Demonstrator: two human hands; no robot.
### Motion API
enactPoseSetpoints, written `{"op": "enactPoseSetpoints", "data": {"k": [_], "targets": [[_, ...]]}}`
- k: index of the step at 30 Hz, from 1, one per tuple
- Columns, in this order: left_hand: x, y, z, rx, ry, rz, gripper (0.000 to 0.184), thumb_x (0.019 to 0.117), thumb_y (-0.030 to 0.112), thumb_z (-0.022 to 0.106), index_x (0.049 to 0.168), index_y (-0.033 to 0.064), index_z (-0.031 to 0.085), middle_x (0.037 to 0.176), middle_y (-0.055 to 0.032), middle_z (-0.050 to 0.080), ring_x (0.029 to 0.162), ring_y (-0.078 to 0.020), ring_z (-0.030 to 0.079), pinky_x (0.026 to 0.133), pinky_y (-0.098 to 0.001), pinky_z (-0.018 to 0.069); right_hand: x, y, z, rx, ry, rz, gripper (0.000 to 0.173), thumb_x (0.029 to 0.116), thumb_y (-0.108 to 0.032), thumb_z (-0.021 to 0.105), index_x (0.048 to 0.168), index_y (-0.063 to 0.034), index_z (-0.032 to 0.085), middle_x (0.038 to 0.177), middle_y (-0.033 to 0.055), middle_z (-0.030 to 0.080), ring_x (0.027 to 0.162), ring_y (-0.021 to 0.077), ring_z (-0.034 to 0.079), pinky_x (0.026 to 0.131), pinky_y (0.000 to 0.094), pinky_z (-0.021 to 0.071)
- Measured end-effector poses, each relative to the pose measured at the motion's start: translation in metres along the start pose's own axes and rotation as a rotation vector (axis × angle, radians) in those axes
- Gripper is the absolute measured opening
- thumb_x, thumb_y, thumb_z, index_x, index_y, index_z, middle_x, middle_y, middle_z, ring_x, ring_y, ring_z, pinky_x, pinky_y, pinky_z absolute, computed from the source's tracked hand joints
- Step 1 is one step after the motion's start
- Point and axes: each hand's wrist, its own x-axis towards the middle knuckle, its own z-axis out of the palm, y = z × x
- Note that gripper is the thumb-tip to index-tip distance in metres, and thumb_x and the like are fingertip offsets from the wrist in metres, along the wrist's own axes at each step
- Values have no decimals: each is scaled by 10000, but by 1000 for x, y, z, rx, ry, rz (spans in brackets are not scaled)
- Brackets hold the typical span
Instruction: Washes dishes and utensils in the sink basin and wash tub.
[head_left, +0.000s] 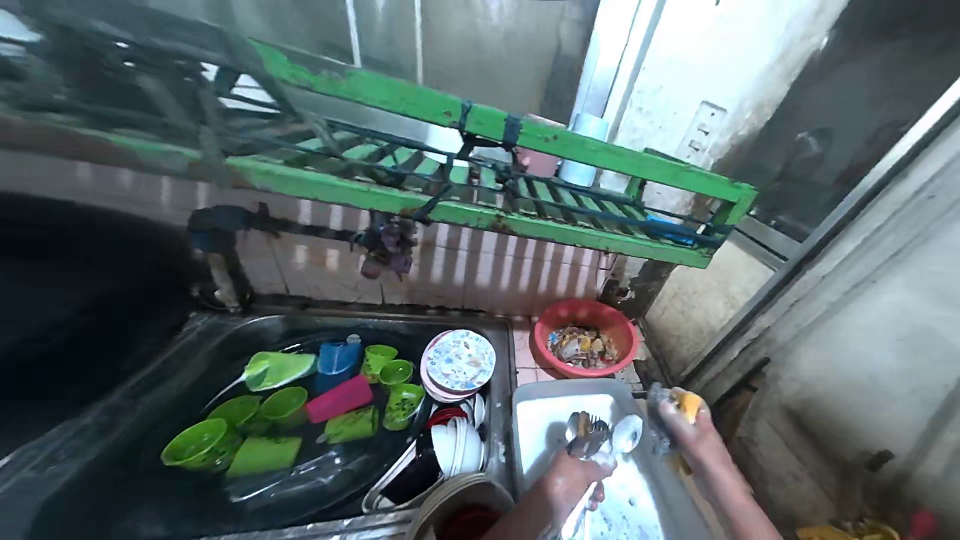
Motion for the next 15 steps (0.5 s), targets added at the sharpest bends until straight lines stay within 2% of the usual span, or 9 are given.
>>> {"op": "enactPoseSetpoints", "data": {"k": [1, 3, 4, 6, 8, 10, 12, 14, 15], "targets": [[-2, 2, 1, 28, -48, 14, 329, 984, 39, 644, 1288, 51, 517, 840, -57, 630, 548, -103, 564, 510, -245, 506, -9, -6, 2, -39, -93, -3, 690, 909, -319, 725, 1455, -2, 447, 1240, 216, 634, 1082, 291, 662, 944, 481, 555], [-5, 6, 3, 106, -128, 21, 278, 996, 43, 620, 1254, 57, 518, 845, -45, 649, 555, -97, 585, 523, -243, 521, -23, -17, 7, -118, -193, -29, 580, 927, -284, 727, 1407, -25, 531, 1233, 176, 666, 1112, 255, 664, 993, 455, 533], [-6, 6, 3, 128, -136, 11, 280, 1007, 59, 611, 1270, 60, 514, 862, -43, 654, 556, -93, 585, 524, -241, 521, -25, -19, 7, -120, -161, -49, 521, 945, -257, 712, 1385, -24, 559, 1230, 166, 676, 1124, 243, 666, 1008, 445, 526], [-6, 5, 3, 131, -90, -21, 302, 1025, 88, 596, 1312, 72, 502, 895, -46, 659, 545, -86, 565, 508, -235, 501, -19, -15, 0, -37, 25, -82, 480, 967, -217, 692, 1370, 10, 565, 1218, 188, 683, 1110, 256, 678, 997, 459, 538], [-3, 2, 3, 107, -17, -57, 350, 1032, 126, 608, 1361, 74, 502, 906, -50, 648, 531, -83, 534, 489, -230, 470, -7, -8, -6, 163, 214, -48, 489, 984, -203, 666, 1390, 29, 523, 1166, 194, 681, 1006, 247, 696, 892, 449, 579], [3, 0, 4, 39, 32, -59, 343, 1025, 123, 622, 1334, 73, 483, 886, -58, 636, 512, -79, 518, 460, -220, 455, -8, 0, 4, 323, 272, 10, 537, 1001, -208, 636, 1438, 36, 442, 1166, 198, 663, 976, 231, 692, 855, 426, 592], [5, -3, 3, -4, 54, -42, 356, 1024, 132, 623, 1348, 68, 487, 886, -60, 627, 531, -84, 519, 474, -228, 456, -31, 0, 31, 322, 188, 72, 608, 996, -219, 640, 1473, 52, 379, 1167, 221, 646, 977, 252, 684, 863, 446, 586], [2, -3, 2, -9, 42, -25, 365, 1025, 143, 621, 1357, 67, 488, 826, -39, 596, 553, -87, 525, 503, -238, 462, -53, 1, 57, 247, 63, 130, 628, 954, -209, 706, 1434, 72, 415, 1144, 257, 647, 982, 310, 676, 879, 508, 562], [0, -4, 2, -7, 32, -11, 331, 1023, 122, 615, 1325, 56, 495, 792, -29, 585, 550, -85, 523, 505, -235, 461, -55, 2, 61, 234, 42, 129, 620, 943, -197, 717, 1424, 70, 431, 1140, 255, 651, 983, 312, 676, 882, 512, 560]]}}
